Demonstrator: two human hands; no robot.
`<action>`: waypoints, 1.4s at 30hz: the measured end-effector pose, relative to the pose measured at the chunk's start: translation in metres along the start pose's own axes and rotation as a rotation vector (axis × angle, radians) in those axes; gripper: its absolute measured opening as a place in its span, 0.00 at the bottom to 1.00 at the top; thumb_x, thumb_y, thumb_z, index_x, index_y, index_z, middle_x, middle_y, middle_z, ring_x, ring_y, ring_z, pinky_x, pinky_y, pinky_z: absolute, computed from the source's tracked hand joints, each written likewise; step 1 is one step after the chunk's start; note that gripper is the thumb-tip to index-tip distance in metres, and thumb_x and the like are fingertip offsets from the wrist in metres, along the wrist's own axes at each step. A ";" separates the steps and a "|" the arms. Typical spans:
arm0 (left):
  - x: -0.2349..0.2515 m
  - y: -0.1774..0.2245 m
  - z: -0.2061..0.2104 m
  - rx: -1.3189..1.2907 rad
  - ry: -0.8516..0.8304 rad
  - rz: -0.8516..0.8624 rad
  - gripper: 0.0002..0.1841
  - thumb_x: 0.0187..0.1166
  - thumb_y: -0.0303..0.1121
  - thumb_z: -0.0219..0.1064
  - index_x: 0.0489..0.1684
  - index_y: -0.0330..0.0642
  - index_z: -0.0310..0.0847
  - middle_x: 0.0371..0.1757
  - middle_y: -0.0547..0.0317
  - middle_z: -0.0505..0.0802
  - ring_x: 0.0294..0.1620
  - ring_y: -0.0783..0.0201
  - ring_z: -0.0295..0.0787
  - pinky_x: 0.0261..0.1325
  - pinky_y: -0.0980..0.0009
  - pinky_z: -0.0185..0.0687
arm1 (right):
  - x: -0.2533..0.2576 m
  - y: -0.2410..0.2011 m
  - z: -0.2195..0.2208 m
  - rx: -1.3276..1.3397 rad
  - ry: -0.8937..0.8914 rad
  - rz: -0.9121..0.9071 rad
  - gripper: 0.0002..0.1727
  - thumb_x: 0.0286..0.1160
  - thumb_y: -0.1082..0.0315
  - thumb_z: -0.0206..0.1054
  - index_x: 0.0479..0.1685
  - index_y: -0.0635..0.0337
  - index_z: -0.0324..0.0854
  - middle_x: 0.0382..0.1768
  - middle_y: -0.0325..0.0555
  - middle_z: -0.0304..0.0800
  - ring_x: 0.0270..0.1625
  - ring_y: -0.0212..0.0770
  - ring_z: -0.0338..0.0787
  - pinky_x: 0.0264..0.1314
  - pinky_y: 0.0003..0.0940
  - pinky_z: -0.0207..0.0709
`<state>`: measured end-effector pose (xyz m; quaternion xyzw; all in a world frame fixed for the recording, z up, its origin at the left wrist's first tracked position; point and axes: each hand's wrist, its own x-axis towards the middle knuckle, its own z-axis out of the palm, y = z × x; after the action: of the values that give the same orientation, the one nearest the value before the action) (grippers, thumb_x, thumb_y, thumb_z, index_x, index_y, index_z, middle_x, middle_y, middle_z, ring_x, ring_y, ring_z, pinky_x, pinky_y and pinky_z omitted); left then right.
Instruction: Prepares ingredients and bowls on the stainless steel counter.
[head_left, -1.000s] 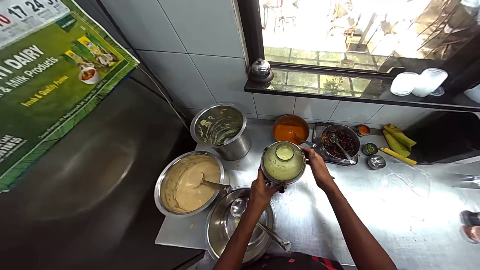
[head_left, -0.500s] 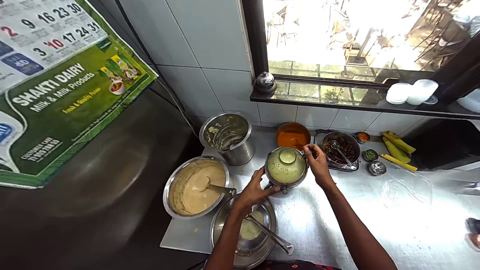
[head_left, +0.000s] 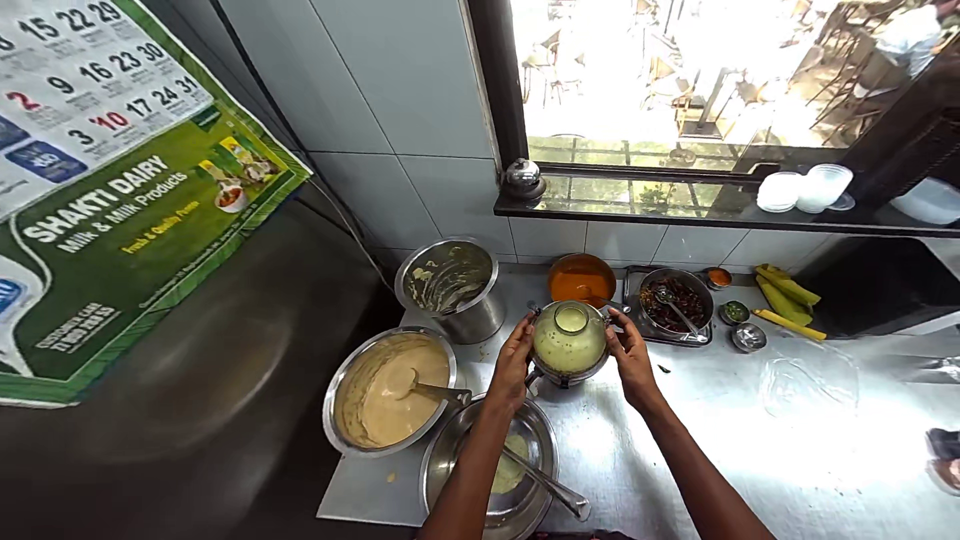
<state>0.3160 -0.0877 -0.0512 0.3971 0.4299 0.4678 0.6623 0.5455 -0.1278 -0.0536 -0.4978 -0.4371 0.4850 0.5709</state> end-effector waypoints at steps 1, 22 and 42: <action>0.001 -0.001 0.000 0.028 0.004 0.009 0.25 0.91 0.54 0.53 0.87 0.71 0.68 0.83 0.67 0.80 0.78 0.57 0.79 0.73 0.50 0.79 | 0.001 0.000 0.000 0.010 -0.003 -0.003 0.30 0.85 0.52 0.66 0.87 0.32 0.68 0.81 0.34 0.75 0.68 0.43 0.84 0.63 0.45 0.83; 0.002 0.008 0.021 0.751 0.037 0.590 0.42 0.85 0.70 0.42 0.94 0.53 0.56 0.95 0.68 0.60 0.97 0.58 0.40 0.98 0.50 0.38 | 0.011 -0.033 0.035 -0.632 0.051 -0.374 0.54 0.50 0.31 0.81 0.86 0.38 0.70 0.90 0.44 0.58 0.88 0.55 0.61 0.82 0.59 0.68; -0.024 0.062 -0.003 0.767 0.083 0.176 0.34 0.91 0.63 0.38 0.87 0.54 0.67 0.79 0.58 0.83 0.77 0.56 0.80 0.78 0.47 0.75 | -0.056 0.010 -0.064 1.511 0.350 0.225 0.47 0.67 0.18 0.46 0.76 0.39 0.75 0.72 0.45 0.84 0.76 0.51 0.82 0.75 0.61 0.77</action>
<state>0.2911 -0.0955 0.0096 0.6316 0.5643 0.3440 0.4055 0.5992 -0.1920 -0.0723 -0.0848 0.1608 0.6204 0.7630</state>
